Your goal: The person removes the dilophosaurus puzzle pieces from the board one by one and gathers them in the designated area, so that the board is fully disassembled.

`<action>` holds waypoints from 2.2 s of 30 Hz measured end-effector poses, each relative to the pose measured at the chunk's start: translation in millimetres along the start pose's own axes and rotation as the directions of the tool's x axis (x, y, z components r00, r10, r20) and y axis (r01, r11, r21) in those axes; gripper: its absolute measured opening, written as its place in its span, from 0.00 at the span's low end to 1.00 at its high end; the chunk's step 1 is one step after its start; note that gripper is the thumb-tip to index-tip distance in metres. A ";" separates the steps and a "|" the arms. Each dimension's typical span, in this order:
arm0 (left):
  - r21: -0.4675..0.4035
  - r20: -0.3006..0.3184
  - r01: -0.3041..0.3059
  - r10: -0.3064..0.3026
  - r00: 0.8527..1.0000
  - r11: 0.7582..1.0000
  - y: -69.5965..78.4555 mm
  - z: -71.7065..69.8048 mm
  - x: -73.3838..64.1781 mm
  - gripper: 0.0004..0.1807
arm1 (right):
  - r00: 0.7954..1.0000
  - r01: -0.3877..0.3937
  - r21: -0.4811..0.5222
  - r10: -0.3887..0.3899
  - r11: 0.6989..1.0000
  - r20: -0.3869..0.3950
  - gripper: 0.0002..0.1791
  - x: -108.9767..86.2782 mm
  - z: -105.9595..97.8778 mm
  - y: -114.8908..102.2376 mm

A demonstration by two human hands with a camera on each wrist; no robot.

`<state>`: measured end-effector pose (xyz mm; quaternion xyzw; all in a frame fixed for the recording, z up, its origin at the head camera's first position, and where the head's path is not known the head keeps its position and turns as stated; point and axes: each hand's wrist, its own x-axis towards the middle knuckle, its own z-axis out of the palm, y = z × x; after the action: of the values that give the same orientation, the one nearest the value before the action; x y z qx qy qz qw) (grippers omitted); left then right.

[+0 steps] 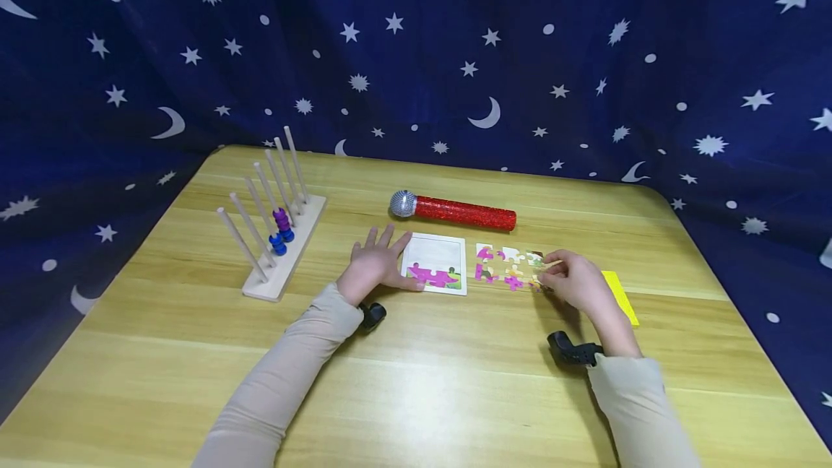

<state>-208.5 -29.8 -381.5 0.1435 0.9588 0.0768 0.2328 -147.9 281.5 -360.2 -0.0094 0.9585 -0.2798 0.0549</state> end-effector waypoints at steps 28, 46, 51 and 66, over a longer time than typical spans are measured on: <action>0.001 -0.024 -0.044 0.044 0.999 0.999 -5.5 -2.5 -4.0 0.61 | 0.903 0.412 -0.091 -0.393 0.907 0.170 0.16 37.0 100.0 -119.0; 0.005 0.023 -0.111 0.111 0.994 0.994 -15.9 -9.8 -1.7 0.60 | 0.923 0.329 0.061 -0.335 0.942 0.189 0.15 38.4 102.4 -118.6; 0.003 0.015 -0.110 0.110 0.994 0.994 -17.4 -8.8 -1.4 0.60 | 0.923 0.322 0.060 -0.327 0.945 0.202 0.16 38.5 102.0 -119.1; 0.000 0.010 -0.104 0.104 0.995 0.995 -17.7 -7.5 -0.1 0.60 | 0.955 0.239 0.142 -0.259 0.960 0.141 0.16 35.0 103.3 -122.8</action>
<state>-216.2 -47.2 -378.6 0.1936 0.9490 0.0877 0.2330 -172.8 120.9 -384.3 -0.1491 0.9230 -0.3416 0.0956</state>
